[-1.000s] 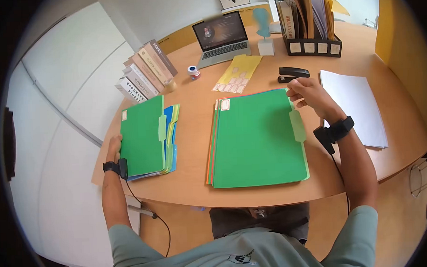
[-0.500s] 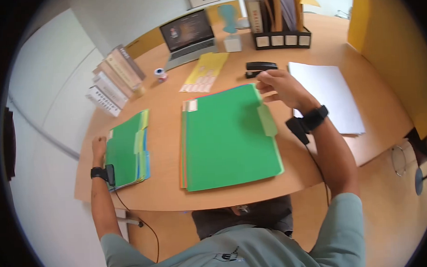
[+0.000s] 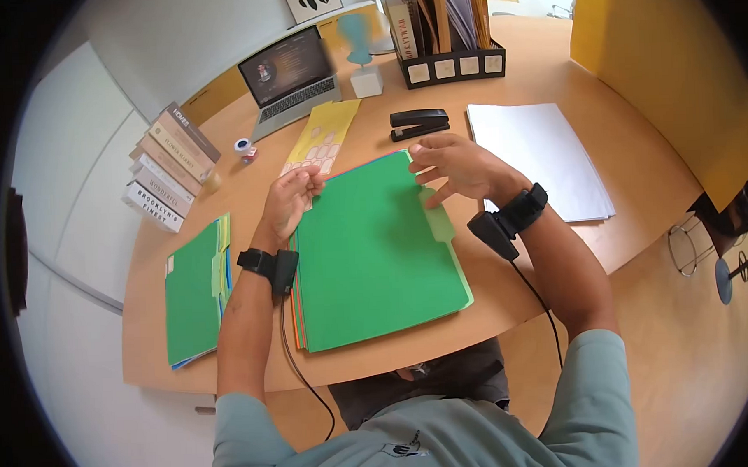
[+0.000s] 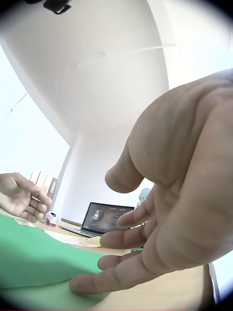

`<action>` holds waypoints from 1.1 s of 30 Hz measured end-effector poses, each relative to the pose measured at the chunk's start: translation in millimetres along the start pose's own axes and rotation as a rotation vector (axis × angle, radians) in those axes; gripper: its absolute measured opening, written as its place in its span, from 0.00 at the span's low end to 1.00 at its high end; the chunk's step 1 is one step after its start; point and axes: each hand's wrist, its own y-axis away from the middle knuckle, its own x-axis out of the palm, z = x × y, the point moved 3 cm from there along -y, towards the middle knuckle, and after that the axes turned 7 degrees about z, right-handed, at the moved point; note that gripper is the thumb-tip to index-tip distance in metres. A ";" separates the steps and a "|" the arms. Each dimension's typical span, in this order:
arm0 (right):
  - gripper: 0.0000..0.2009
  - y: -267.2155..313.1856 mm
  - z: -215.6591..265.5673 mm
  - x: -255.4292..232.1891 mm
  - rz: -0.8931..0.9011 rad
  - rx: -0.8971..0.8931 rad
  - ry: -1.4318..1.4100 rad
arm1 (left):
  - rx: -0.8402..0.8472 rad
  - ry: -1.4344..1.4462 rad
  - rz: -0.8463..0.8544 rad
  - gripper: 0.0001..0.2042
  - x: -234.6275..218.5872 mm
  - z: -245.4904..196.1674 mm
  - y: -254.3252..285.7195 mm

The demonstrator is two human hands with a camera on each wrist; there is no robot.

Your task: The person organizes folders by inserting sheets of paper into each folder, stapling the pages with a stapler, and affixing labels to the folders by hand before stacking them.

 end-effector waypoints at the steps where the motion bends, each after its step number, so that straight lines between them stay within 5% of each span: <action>1: 0.22 -0.4 -0.6 1.1 -0.013 0.007 -0.006 | -0.005 0.028 -0.024 0.19 -2.9 4.9 0.0; 10: 0.22 -7.6 10.9 12.2 -0.108 -0.073 -0.150 | 0.100 0.151 -0.109 0.18 -3.4 8.2 5.1; 17: 0.24 -30.6 84.8 135.3 0.316 -0.310 -0.152 | 0.318 0.570 -0.350 0.20 -22.9 1.6 1.8; 20: 0.32 -45.8 77.5 191.7 0.516 -0.400 0.134 | 0.308 0.627 -0.211 0.20 -32.5 0.0 4.0; 23: 0.25 -30.2 77.9 211.0 0.562 -0.354 0.645 | 0.274 0.636 -0.007 0.20 -46.6 5.3 8.1; 26: 0.19 -26.8 57.9 166.0 0.355 -0.605 0.748 | 0.238 0.645 0.117 0.20 -57.3 9.5 13.2; 27: 0.17 -28.6 57.2 139.8 0.329 -0.810 0.817 | 0.232 0.645 0.134 0.20 -59.2 10.3 13.2; 29: 0.17 -26.2 49.2 59.7 0.028 -0.564 1.070 | 0.211 0.648 0.176 0.20 -59.3 10.0 13.7; 30: 0.17 -9.2 57.4 31.6 -0.019 -0.472 0.885 | 0.207 0.644 0.195 0.21 -61.1 11.6 15.2; 33: 0.26 12.6 27.0 -139.2 -0.680 -0.038 1.143 | 0.197 0.642 0.228 0.21 -65.0 11.7 19.7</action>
